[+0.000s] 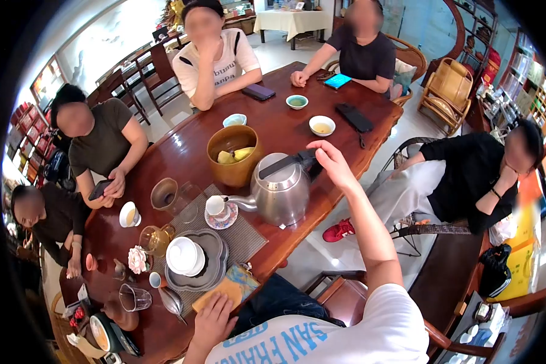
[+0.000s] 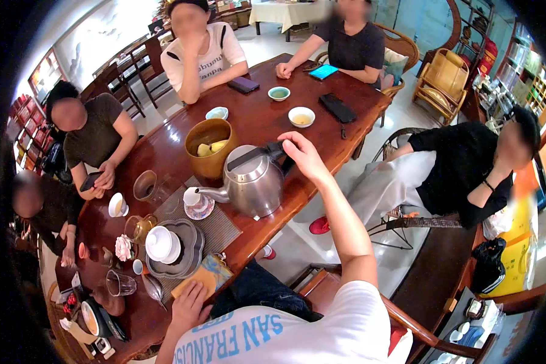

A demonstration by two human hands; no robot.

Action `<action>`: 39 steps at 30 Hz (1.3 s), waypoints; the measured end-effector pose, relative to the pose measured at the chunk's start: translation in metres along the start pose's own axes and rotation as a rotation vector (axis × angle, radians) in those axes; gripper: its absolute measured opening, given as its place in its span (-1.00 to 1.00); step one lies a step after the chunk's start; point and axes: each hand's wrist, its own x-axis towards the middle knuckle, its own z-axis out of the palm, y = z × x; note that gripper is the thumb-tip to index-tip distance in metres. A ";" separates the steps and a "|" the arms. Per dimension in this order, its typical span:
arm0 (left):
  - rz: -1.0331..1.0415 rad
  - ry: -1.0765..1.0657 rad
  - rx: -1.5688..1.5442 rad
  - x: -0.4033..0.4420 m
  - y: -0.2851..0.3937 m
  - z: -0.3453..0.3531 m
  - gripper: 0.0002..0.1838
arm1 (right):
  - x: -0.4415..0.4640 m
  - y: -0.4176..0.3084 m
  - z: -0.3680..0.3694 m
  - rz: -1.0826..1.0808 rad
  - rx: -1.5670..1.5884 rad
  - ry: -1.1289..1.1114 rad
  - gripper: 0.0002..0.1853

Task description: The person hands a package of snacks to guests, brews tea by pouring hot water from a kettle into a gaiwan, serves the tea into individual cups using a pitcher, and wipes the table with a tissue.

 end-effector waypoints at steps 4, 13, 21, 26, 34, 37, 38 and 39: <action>0.051 0.109 0.023 0.019 0.004 -0.015 -0.50 | 0.012 0.036 0.000 -0.006 0.257 -0.071 -0.84; 0.130 0.363 0.114 0.092 0.018 -0.027 -0.59 | 0.014 0.052 0.010 -0.022 0.520 0.363 -0.61; 0.062 0.328 -0.035 0.211 0.013 0.024 -0.62 | 0.003 -0.059 -0.096 -0.279 0.627 0.432 -0.52; 0.104 0.196 0.116 0.259 -0.001 0.087 -0.71 | -0.042 -0.094 -0.132 -0.302 0.385 0.578 -0.62; 0.028 -0.109 -0.183 0.211 0.019 0.020 -0.83 | -0.068 -0.033 -0.120 -0.190 0.336 0.521 -0.38; -0.121 0.116 -0.639 0.161 0.021 -0.003 -0.71 | -0.061 -0.011 -0.085 -0.164 0.333 0.459 -0.36; -0.257 0.072 -0.816 0.147 0.021 -0.014 -0.68 | -0.058 0.000 -0.079 -0.139 0.302 0.418 -0.40; -0.397 0.029 -0.992 0.137 0.021 -0.023 -0.66 | -0.053 0.009 -0.069 -0.121 0.333 0.386 -0.42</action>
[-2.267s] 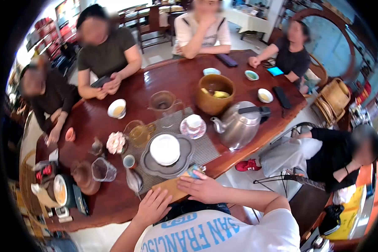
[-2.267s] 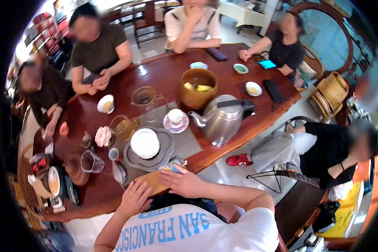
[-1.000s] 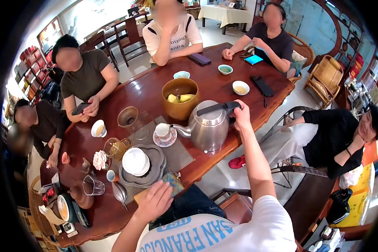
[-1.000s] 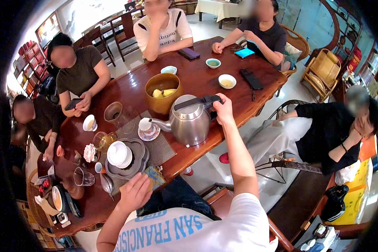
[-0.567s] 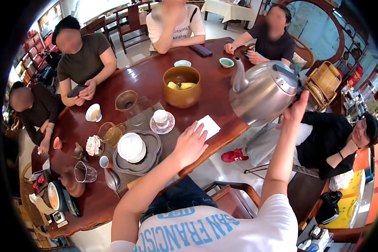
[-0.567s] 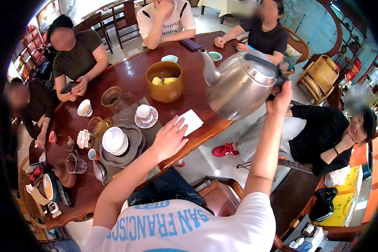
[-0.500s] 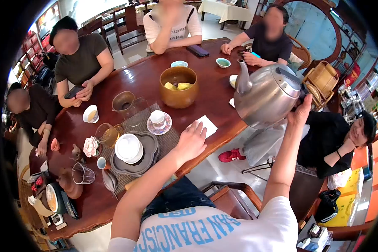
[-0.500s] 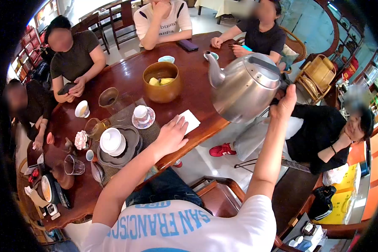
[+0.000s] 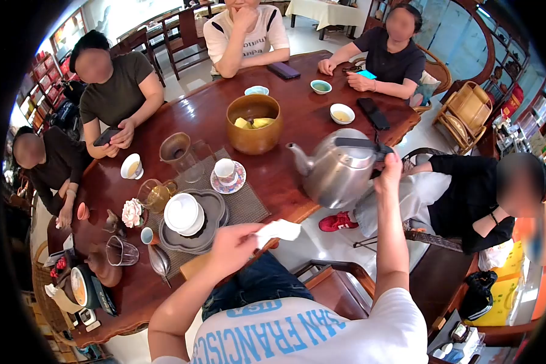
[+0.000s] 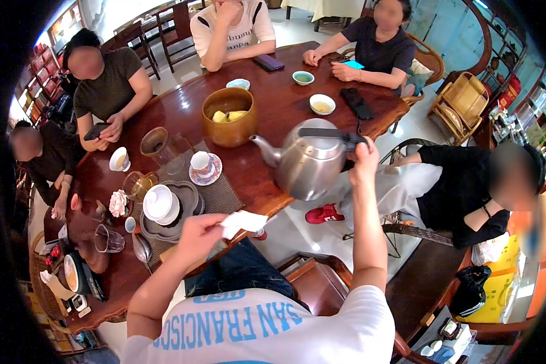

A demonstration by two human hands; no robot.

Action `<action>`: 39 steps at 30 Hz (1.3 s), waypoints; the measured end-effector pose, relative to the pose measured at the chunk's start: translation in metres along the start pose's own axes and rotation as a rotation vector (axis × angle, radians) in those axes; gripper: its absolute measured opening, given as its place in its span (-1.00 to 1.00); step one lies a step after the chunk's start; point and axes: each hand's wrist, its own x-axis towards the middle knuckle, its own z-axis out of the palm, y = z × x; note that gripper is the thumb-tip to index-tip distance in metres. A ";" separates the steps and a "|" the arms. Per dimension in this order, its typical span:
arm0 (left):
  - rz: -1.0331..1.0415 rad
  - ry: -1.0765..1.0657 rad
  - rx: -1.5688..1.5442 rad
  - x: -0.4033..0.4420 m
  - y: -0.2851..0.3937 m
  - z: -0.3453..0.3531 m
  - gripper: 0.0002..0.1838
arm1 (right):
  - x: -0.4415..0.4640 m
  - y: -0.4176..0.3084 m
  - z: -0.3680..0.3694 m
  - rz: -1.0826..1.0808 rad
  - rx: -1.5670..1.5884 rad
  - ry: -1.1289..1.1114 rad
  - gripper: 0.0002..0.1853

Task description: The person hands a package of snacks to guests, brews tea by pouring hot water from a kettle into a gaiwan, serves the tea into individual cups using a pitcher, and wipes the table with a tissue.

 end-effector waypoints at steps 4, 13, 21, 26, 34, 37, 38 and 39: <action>-0.304 0.174 -0.528 -0.026 0.013 -0.017 -0.65 | 0.008 0.047 0.020 0.059 0.038 -0.086 -0.54; -0.318 0.276 -0.810 -0.032 0.010 -0.011 -0.52 | 0.024 0.080 0.065 0.112 0.120 -0.256 -0.57; -0.326 0.181 -0.847 -0.027 0.004 -0.003 -0.51 | -0.022 0.014 0.116 -0.481 -0.685 -0.019 -0.67; -0.337 0.159 -0.833 -0.012 0.010 0.013 -0.54 | -0.141 -0.046 0.164 -0.429 -0.694 -0.808 -0.60; -0.159 -0.183 -0.787 -0.012 -0.010 0.024 -0.44 | -0.174 -0.003 0.121 -0.368 -0.708 -0.649 -0.63; 0.004 -0.182 -0.421 -0.013 -0.004 0.016 -0.56 | -0.128 -0.009 0.084 -0.532 -0.928 -0.206 -0.72; 0.108 -0.145 -0.081 -0.011 0.000 0.009 -0.60 | -0.106 -0.004 0.065 -0.581 -0.971 -0.033 -0.71; 0.204 -0.096 0.257 -0.009 0.002 0.005 -0.64 | -0.080 -0.008 0.053 -0.564 -1.039 0.099 -0.70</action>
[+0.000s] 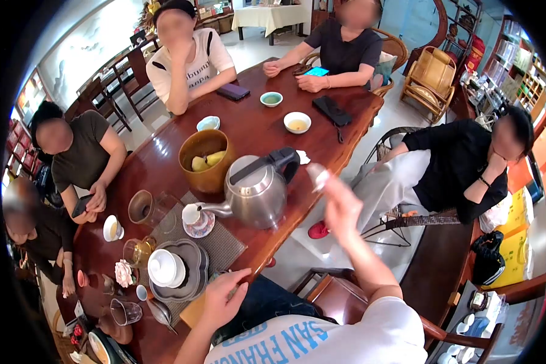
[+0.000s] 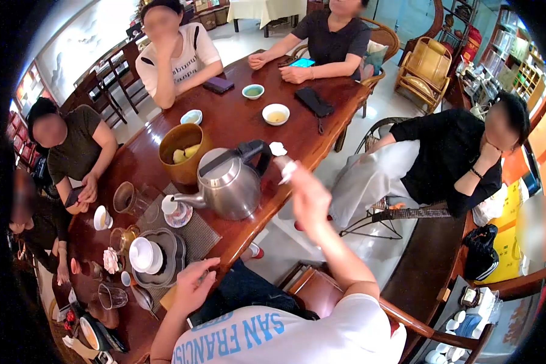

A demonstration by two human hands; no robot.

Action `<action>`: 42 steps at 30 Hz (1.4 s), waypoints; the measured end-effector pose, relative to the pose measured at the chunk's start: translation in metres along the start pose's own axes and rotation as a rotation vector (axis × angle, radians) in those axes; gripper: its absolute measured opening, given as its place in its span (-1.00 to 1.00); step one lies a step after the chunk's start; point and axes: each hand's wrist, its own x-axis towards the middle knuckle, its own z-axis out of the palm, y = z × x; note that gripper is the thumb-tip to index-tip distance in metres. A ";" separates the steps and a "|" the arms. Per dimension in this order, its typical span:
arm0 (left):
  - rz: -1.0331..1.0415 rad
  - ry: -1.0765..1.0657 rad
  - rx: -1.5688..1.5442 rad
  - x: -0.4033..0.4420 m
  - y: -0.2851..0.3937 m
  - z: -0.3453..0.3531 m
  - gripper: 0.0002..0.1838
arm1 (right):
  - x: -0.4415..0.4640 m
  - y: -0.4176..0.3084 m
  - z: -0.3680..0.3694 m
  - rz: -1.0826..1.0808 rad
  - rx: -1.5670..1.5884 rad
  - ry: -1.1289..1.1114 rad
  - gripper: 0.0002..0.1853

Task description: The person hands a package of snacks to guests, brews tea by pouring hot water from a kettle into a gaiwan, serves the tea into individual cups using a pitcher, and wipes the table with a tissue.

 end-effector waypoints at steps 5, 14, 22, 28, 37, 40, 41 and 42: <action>0.358 0.154 0.603 0.017 -0.029 0.016 -0.65 | 0.120 0.051 0.039 -0.087 0.035 0.140 -0.75; 0.185 0.078 0.666 0.021 -0.058 0.037 -0.62 | 0.211 0.078 0.228 -0.519 -0.385 -0.657 -0.86; 0.171 0.069 0.582 0.025 -0.062 0.037 -0.60 | 0.179 0.100 0.278 0.114 -0.456 -1.146 -0.78; 0.157 0.032 0.552 0.028 -0.057 0.032 -0.60 | 0.183 0.122 0.364 0.567 0.048 -0.961 -0.79; 0.144 0.029 0.513 0.021 -0.065 0.037 -0.53 | 0.170 0.087 0.362 0.053 0.345 -1.488 -0.84; 0.175 0.024 0.542 0.017 -0.065 0.035 -0.50 | 0.167 0.049 0.294 -0.075 0.262 -1.572 -0.75; 0.178 0.019 0.553 0.017 -0.064 0.035 -0.50 | 0.159 0.057 0.285 -0.172 0.268 -1.558 -0.75; 0.178 0.019 0.566 0.017 -0.065 0.036 -0.49 | 0.155 0.064 0.279 -0.275 0.277 -1.543 -0.75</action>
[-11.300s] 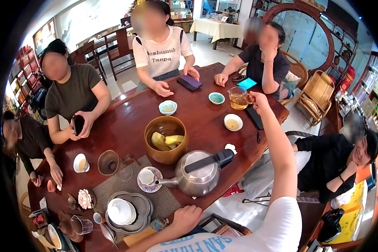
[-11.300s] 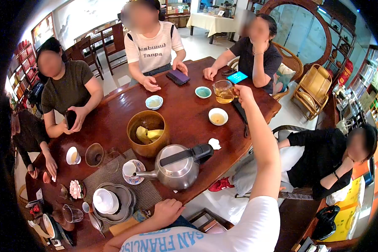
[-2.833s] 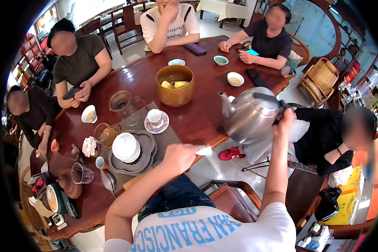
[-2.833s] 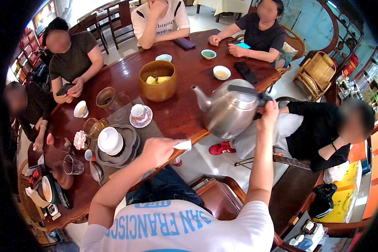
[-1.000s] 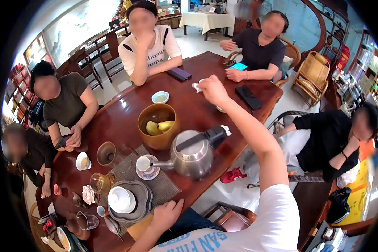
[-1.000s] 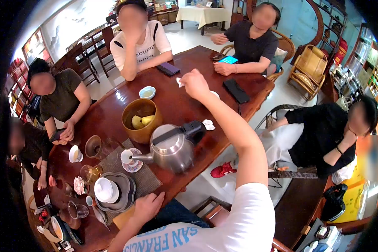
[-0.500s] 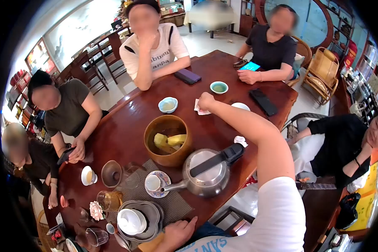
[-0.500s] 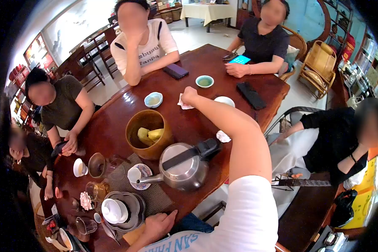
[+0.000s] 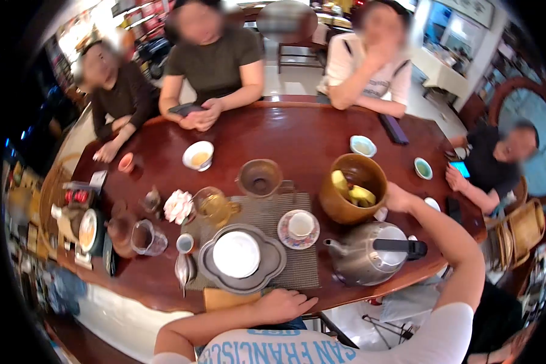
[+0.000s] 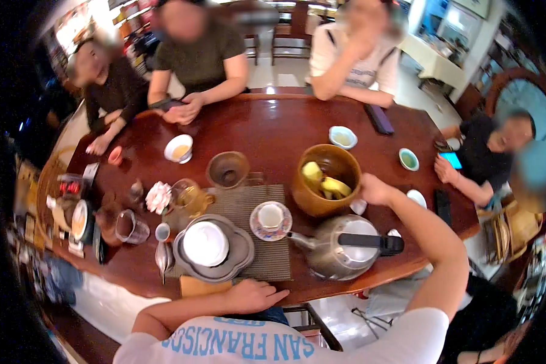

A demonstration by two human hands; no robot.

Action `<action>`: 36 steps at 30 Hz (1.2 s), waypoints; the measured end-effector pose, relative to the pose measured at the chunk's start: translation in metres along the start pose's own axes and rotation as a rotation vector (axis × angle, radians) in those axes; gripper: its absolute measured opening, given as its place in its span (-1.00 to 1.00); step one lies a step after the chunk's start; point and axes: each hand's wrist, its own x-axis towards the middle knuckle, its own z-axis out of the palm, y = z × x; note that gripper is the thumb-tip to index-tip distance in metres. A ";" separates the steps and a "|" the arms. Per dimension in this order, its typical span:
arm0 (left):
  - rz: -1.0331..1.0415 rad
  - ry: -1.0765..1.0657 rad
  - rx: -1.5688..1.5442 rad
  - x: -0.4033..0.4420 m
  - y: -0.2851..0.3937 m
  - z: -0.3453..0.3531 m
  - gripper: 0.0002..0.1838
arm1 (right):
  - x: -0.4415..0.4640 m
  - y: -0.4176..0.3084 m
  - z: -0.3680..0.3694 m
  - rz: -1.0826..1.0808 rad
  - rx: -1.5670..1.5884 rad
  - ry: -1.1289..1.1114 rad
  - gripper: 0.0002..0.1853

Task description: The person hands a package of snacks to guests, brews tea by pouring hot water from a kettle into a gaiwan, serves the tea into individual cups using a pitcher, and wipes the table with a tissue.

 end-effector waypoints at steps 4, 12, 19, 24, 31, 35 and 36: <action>0.207 0.266 -0.123 -0.009 -0.001 -0.009 -0.54 | -0.025 -0.021 -0.007 0.120 -0.198 -0.157 -0.80; 0.126 0.699 0.270 -0.105 -0.005 -0.127 -0.65 | -0.050 -0.049 -0.087 0.137 -0.025 0.258 -0.87; 0.007 0.931 0.436 -0.157 -0.053 -0.162 -0.78 | 0.028 -0.205 -0.119 -0.019 0.157 0.489 -0.85; 0.002 0.982 0.417 -0.172 -0.084 -0.148 -0.79 | 0.156 -0.232 -0.052 -0.137 -0.125 0.152 -0.81; -0.086 1.046 0.328 -0.193 -0.097 -0.138 -0.74 | 0.266 -0.228 0.026 0.015 -0.107 -0.387 -0.83; -0.105 1.056 0.268 -0.196 -0.102 -0.139 -0.76 | 0.282 -0.228 0.060 0.401 0.066 -0.413 -0.79; -0.104 1.050 0.252 -0.196 -0.102 -0.138 -0.76 | 0.285 -0.230 0.068 0.506 0.107 -0.408 -0.78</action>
